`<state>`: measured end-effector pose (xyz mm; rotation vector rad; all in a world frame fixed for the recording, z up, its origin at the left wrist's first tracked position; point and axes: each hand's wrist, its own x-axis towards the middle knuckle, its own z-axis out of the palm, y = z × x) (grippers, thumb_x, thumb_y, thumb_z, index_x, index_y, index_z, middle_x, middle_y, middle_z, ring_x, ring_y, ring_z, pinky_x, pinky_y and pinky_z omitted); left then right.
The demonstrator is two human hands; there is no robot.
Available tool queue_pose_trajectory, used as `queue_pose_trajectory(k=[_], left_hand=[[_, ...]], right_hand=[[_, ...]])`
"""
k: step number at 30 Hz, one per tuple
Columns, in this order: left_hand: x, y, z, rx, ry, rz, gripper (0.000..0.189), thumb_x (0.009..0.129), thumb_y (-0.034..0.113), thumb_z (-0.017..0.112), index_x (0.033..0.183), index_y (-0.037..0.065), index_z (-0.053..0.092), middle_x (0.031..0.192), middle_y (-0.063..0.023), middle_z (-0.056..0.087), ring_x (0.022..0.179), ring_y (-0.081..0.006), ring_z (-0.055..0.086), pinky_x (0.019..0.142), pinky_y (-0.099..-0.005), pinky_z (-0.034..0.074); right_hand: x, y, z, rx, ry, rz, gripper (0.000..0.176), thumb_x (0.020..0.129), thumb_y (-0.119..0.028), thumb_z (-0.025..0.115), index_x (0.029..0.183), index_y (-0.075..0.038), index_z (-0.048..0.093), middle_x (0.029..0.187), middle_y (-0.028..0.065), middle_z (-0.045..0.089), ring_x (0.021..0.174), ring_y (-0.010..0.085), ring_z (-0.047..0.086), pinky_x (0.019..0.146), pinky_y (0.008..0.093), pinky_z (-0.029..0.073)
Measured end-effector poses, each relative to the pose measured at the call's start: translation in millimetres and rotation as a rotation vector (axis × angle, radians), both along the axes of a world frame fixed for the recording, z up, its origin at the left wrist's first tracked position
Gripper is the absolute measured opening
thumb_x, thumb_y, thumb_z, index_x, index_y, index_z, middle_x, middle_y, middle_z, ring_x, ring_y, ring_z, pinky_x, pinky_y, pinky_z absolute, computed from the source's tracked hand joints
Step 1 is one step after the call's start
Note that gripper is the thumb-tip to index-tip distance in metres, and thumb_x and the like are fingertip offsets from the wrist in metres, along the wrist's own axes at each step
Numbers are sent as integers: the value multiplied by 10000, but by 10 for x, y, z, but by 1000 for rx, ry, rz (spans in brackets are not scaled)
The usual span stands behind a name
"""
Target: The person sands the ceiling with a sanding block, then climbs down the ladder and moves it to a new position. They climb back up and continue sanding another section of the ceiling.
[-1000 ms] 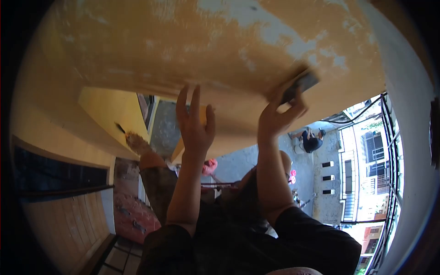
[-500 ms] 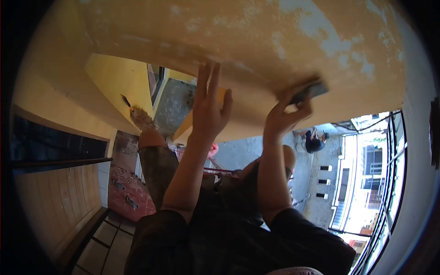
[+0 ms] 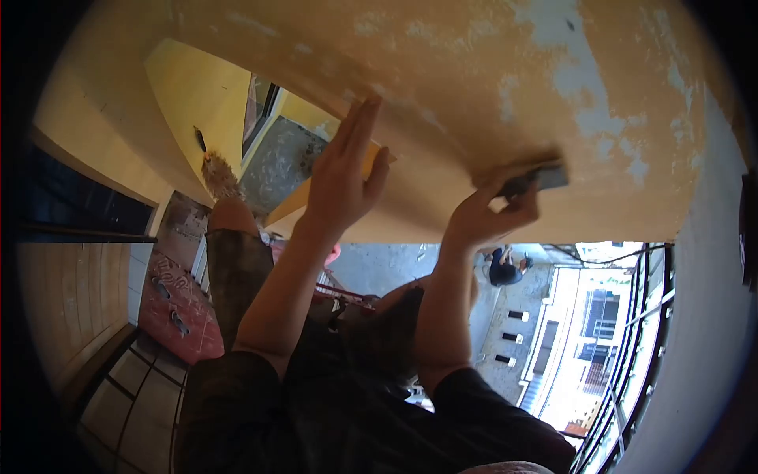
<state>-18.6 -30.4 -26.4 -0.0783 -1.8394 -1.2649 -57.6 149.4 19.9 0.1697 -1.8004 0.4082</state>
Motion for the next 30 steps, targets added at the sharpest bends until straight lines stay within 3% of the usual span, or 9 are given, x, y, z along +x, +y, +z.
queue_pose_trajectory(k=[2, 4, 6, 8, 14, 19, 23, 27, 30], left_hand=[[7, -43, -43, -22, -18, -25, 591, 868, 88, 589, 1423, 43, 389, 1382, -215, 476, 1263, -408, 472, 967, -430, 477], [-1, -1, -72, -33, -18, -27, 595, 867, 85, 590, 1426, 47, 388, 1387, -218, 469, 1273, -407, 462, 974, -432, 471], [-35, -9, -61, -53, 18, -2, 600, 865, 82, 591, 1428, 51, 387, 1393, -220, 462, 1282, -406, 453, 982, -433, 465], [-11, 60, -43, -35, -12, 1, 606, 865, 85, 593, 1434, 60, 384, 1416, -216, 436, 1305, -413, 421, 1003, -444, 446], [-8, 87, -40, -6, -18, -55, 596, 865, 66, 578, 1431, 89, 394, 1461, -211, 374, 1352, -423, 350, 1036, -465, 412], [0, 100, -25, -28, -6, -84, 627, 857, 53, 565, 1451, 105, 369, 1494, -233, 307, 1368, -454, 301, 1052, -487, 391], [0, 124, -78, -91, -44, -92, 662, 849, 57, 572, 1466, 109, 340, 1510, -247, 261, 1379, -476, 258, 1062, -503, 375], [-24, 96, -76, -123, -33, -100, 622, 877, 42, 538, 1463, 76, 334, 1506, -274, 245, 1390, -479, 226, 1080, -495, 341], [-35, 41, -61, -146, -57, -91, 566, 910, 17, 495, 1454, 42, 339, 1501, -290, 247, 1391, -471, 228, 1090, -480, 316]], right_hand=[[24, -25, 364, 9, 10, -108, 485, 868, -158, 720, 1230, 65, 485, 1022, 129, 517, 800, 195, 551, 648, 293, 496], [28, -70, 404, -90, 8, -7, 478, 873, -153, 711, 1238, 57, 484, 1010, 124, 513, 838, 204, 562, 653, 282, 509], [28, 96, 8, 132, 33, -73, 489, 875, -164, 708, 1254, 47, 484, 997, 113, 509, 815, 197, 545, 639, 284, 502], [29, 67, -84, 87, -5, -8, 466, 844, -100, 724, 1231, 44, 509, 973, 159, 518, 829, 234, 529, 642, 317, 462], [-43, -8, 643, 35, 121, -63, 458, 860, -118, 718, 1234, 55, 517, 980, 132, 527, 801, 232, 517, 690, 333, 452], [111, 49, -108, 102, -3, 17, 405, 864, -64, 694, 1200, 45, 496, 944, 156, 487, 865, 263, 520, 700, 342, 470], [1, -14, 588, 40, 89, 25, 436, 882, -59, 670, 1258, 66, 488, 981, 173, 513, 904, 279, 517, 708, 349, 465], [40, 73, 142, 213, 54, -145, 435, 876, -77, 683, 1242, 58, 491, 975, 164, 508, 911, 303, 527, 706, 362, 470], [103, 23, -327, -47, -54, 95, 445, 867, -86, 693, 1238, 52, 489, 985, 165, 475, 898, 317, 519, 725, 389, 460]])
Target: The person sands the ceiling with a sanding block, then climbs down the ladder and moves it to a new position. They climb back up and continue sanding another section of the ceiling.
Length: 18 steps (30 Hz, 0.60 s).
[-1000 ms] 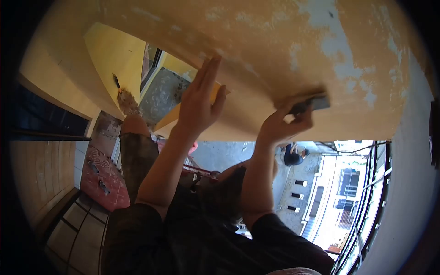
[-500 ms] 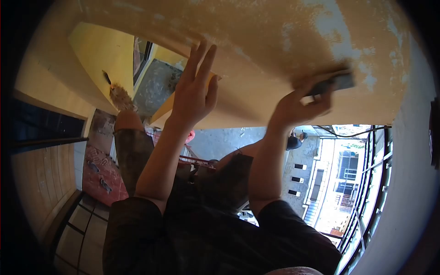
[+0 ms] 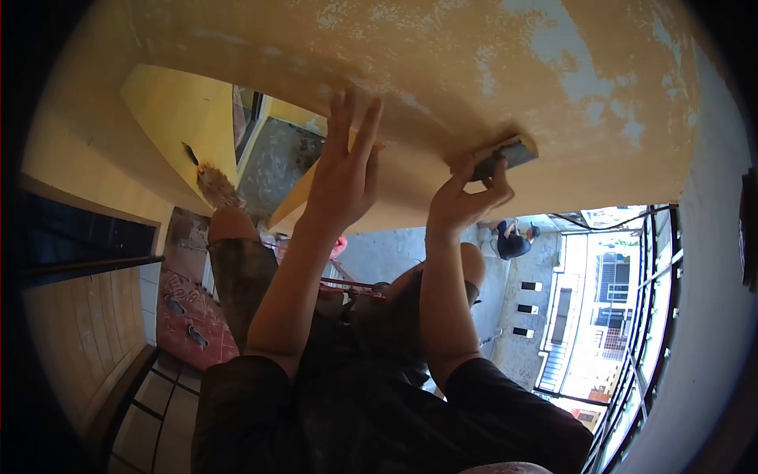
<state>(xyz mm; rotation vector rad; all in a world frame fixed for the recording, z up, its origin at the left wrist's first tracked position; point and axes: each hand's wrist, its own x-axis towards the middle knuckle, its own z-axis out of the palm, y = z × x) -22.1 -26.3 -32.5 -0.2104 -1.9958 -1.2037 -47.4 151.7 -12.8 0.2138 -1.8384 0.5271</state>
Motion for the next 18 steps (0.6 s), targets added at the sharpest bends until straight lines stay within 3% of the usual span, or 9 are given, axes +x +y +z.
queue_pose_trajectory(k=[2, 6, 7, 8, 10, 13, 15, 16, 18], left_hand=[[25, 24, -24, 19, 44, -26, 555, 923, 29, 484, 1457, 44, 333, 1503, -292, 242, 1394, -466, 227, 1086, -476, 323], [58, -17, -25, 65, -16, -87, 545, 943, 68, 478, 1464, 44, 320, 1506, -286, 246, 1402, -449, 225, 1083, -471, 328], [45, -9, -22, 61, -1, -83, 545, 943, 68, 478, 1464, 44, 320, 1506, -286, 246, 1402, -449, 225, 1083, -471, 328], [37, 3, -45, 66, 19, -77, 549, 945, 81, 492, 1466, 64, 321, 1515, -254, 250, 1400, -455, 222, 1082, -479, 333], [16, -10, -21, 60, 43, -75, 553, 946, 93, 506, 1468, 84, 323, 1524, -222, 255, 1398, -461, 219, 1082, -486, 338], [71, 30, -35, 48, 10, -59, 568, 940, 100, 523, 1470, 81, 318, 1527, -224, 246, 1396, -463, 221, 1084, -491, 334], [71, -23, 0, 21, -40, -79, 542, 957, 104, 481, 1455, -12, 300, 1513, -279, 238, 1408, -445, 209, 1107, -474, 289], [82, -16, -22, 21, -38, -87, 542, 957, 104, 481, 1455, -12, 300, 1513, -279, 238, 1408, -445, 209, 1107, -474, 289], [41, -39, -56, 17, 20, -93, 542, 958, 105, 483, 1456, -5, 301, 1517, -275, 233, 1408, -450, 205, 1108, -479, 288]], right_hand=[[-34, -76, 225, 117, 43, -93, 435, 864, -87, 697, 1220, 62, 495, 974, 160, 464, 885, 301, 521, 726, 372, 459], [1, -160, 564, 74, 49, -134, 427, 862, -74, 692, 1216, 68, 501, 971, 175, 481, 887, 288, 521, 732, 360, 457], [-46, -104, 336, 44, 64, -103, 444, 884, -132, 687, 1236, 45, 485, 1022, 177, 482, 852, 264, 504, 715, 354, 449], [-44, 37, 91, 185, 54, -173, 437, 881, -123, 687, 1230, 47, 485, 1014, 170, 483, 853, 262, 504, 719, 337, 449], [28, -22, -49, 136, 30, -49, 432, 882, -115, 684, 1225, 54, 483, 991, 163, 488, 847, 261, 501, 707, 330, 444], [-38, -67, 293, 159, 66, -168, 427, 887, -122, 676, 1226, 51, 482, 990, 163, 488, 859, 265, 514, 721, 340, 456], [-32, -145, 578, 68, 67, -143, 424, 886, -110, 672, 1227, 54, 480, 1009, 167, 482, 875, 271, 529, 745, 355, 476], [-23, -162, 636, 29, 69, -124, 425, 883, -104, 674, 1224, 58, 480, 1014, 171, 481, 879, 274, 533, 749, 358, 481], [-50, 8, 215, 94, 78, -138, 431, 880, -104, 677, 1222, 64, 476, 1010, 173, 480, 876, 275, 530, 748, 359, 480]])
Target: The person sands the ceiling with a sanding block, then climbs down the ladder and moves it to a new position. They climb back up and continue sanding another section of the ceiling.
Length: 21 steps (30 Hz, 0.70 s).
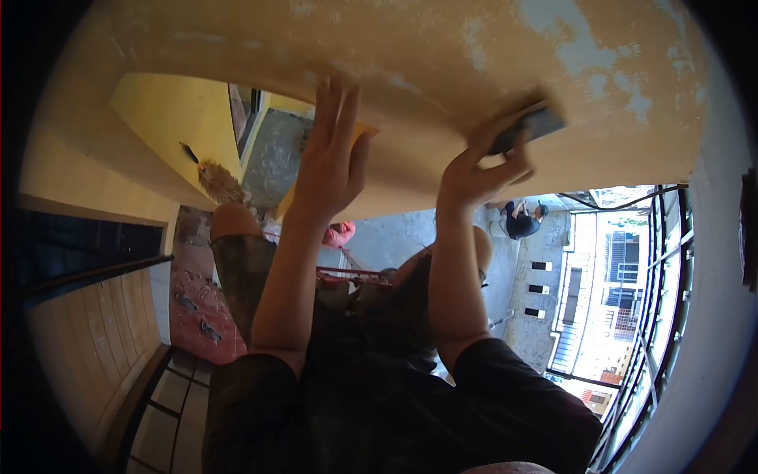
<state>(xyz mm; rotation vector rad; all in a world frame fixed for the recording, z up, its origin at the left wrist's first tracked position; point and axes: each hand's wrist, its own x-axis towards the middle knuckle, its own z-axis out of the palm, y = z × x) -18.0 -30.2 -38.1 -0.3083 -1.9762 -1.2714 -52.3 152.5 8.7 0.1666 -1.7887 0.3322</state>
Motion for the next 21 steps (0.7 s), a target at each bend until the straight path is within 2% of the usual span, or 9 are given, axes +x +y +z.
queue_pose_trajectory(k=[2, 4, 6, 8, 9, 12, 15, 17, 21], left_hand=[[16, 21, 13, -13, 3, 6, 543, 960, 110, 484, 1457, -5, 298, 1519, -273, 231, 1409, -449, 204, 1108, -482, 287], [-25, 14, 26, -17, -15, 7, 544, 962, 115, 486, 1457, -6, 296, 1521, -270, 229, 1410, -449, 204, 1108, -485, 286], [-12, 29, -6, -30, 22, 22, 547, 966, 129, 493, 1461, 3, 296, 1528, -266, 212, 1414, -449, 189, 1109, -493, 281], [-23, 30, -31, -22, 1, 25, 550, 963, 129, 500, 1461, 8, 301, 1531, -265, 205, 1417, -449, 179, 1109, -498, 277], [-12, 37, -25, -23, 0, 18, 552, 960, 129, 507, 1461, 14, 306, 1534, -264, 197, 1420, -450, 169, 1109, -503, 274], [-27, 65, -18, -4, 7, 17, 571, 944, 133, 520, 1472, 81, 309, 1524, -273, 198, 1389, -519, 167, 1089, -544, 305], [-27, 100, -11, -50, 23, 57, 574, 950, 124, 505, 1481, 95, 289, 1529, -266, 186, 1395, -515, 151, 1089, -544, 308], [1, 97, -9, -48, -4, 42, 564, 956, 108, 489, 1478, 63, 279, 1531, -273, 179, 1404, -501, 147, 1096, -535, 291], [-23, 82, -36, -21, -3, 29, 554, 959, 70, 459, 1475, 25, 265, 1534, -277, 174, 1415, -480, 141, 1106, -517, 273]], right_hand=[[20, -5, -150, 55, 2, -24, 438, 877, -104, 681, 1221, 71, 473, 1007, 174, 478, 872, 275, 528, 746, 361, 479], [68, -49, -129, -51, -87, 60, 452, 874, -106, 686, 1223, 78, 466, 998, 173, 472, 864, 274, 521, 751, 368, 479], [76, -14, 87, 43, -83, -29, 458, 877, -119, 686, 1225, 77, 462, 1001, 170, 468, 862, 266, 525, 755, 369, 477], [63, -92, 395, -178, -39, 13, 468, 876, -140, 691, 1227, 71, 465, 997, 174, 476, 875, 272, 540, 754, 367, 482], [27, -14, 351, -68, 6, -27, 439, 871, -76, 683, 1237, 49, 475, 980, 168, 459, 868, 272, 494, 739, 352, 455], [85, 35, -4, 52, -50, -59, 447, 895, -131, 664, 1240, 69, 462, 1007, 166, 488, 901, 274, 556, 760, 337, 487], [-5, 9, 71, 0, -26, 22, 458, 887, -120, 675, 1245, 68, 460, 994, 167, 476, 884, 272, 515, 717, 346, 461], [-14, -51, 311, 25, 26, 0, 485, 872, -110, 696, 1251, 70, 452, 952, 168, 466, 871, 276, 484, 702, 358, 443], [17, 88, -36, 51, -25, -15, 471, 877, -114, 689, 1241, 73, 457, 940, 165, 463, 862, 274, 481, 698, 357, 440]])
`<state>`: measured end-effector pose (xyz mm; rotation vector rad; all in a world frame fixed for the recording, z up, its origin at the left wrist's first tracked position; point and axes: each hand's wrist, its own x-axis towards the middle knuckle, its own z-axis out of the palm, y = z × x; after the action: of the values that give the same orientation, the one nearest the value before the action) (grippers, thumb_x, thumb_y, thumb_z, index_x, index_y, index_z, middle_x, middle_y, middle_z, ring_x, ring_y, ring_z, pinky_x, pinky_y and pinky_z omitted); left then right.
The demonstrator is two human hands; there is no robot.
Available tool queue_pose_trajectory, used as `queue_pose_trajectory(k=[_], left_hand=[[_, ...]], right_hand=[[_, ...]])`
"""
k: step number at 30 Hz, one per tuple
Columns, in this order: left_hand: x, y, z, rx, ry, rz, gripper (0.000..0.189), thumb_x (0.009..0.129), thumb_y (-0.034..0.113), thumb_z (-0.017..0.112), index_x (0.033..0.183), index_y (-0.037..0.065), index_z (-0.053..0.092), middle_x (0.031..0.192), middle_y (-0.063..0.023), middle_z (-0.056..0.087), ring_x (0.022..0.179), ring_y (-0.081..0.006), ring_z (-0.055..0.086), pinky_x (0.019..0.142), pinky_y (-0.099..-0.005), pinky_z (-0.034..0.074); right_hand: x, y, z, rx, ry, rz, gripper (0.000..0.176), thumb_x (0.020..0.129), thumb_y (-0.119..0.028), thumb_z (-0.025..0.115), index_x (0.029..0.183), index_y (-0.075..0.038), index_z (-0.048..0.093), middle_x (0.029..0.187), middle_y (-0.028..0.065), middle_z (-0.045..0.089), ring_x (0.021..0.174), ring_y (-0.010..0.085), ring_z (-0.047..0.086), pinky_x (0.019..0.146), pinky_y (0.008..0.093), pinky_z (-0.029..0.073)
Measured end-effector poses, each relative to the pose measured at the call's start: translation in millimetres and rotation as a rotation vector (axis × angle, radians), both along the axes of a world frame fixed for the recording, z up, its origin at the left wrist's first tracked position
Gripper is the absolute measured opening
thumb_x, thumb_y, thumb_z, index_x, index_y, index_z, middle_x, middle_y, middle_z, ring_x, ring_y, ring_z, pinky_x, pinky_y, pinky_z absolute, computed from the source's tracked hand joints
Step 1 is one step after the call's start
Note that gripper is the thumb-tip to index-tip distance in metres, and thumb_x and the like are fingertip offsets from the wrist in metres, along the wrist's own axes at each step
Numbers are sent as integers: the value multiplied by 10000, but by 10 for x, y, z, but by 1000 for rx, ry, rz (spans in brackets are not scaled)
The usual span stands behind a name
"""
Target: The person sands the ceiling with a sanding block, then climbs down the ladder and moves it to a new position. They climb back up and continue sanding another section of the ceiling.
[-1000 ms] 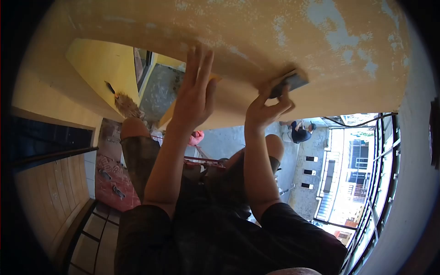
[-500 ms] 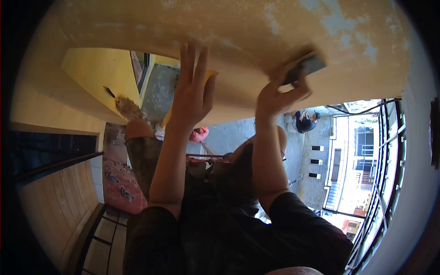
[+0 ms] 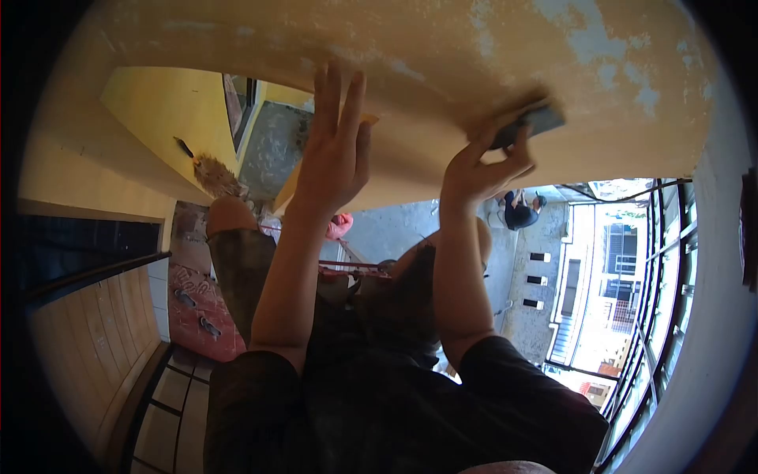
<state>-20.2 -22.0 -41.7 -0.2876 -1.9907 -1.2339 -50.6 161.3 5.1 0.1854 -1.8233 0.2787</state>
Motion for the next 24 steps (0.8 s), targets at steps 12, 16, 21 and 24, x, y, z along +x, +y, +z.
queue_pose_trajectory(k=[12, 16, 21, 24], left_hand=[[-71, 20, 16, 14, 25, 11, 580, 941, 69, 481, 1487, 102, 285, 1535, -274, 153, 1404, -510, 127, 1108, -574, 255], [-32, 83, 27, 16, -3, 22, 583, 944, 75, 476, 1490, 117, 276, 1537, -274, 132, 1394, -530, 129, 1093, -613, 258], [-26, 152, 107, 102, 20, 81, 567, 924, 66, 493, 1461, 78, 311, 1508, -277, 195, 1379, -532, 180, 1094, -593, 275], [-28, 205, 191, 146, 59, 186, 519, 920, 79, 517, 1412, 29, 363, 1438, -275, 313, 1341, -506, 279, 1061, -546, 329]], right_hand=[[-28, 51, -71, -18, -10, -17, 462, 903, -153, 662, 1269, 48, 462, 1026, 157, 502, 896, 235, 526, 693, 326, 457], [-29, -10, 608, -102, 60, 35, 438, 925, -129, 619, 1279, 54, 436, 1032, 153, 509, 835, 200, 550, 657, 294, 465], [139, 194, 839, -178, 35, 161, 453, 949, -162, 599, 1305, 43, 410, 1047, 143, 505, 760, 151, 545, 630, 255, 454], [383, 408, 393, -259, -167, 112, 434, 919, -139, 634, 1281, 32, 466, 1037, 90, 485, 847, 156, 487, 694, 281, 408]])
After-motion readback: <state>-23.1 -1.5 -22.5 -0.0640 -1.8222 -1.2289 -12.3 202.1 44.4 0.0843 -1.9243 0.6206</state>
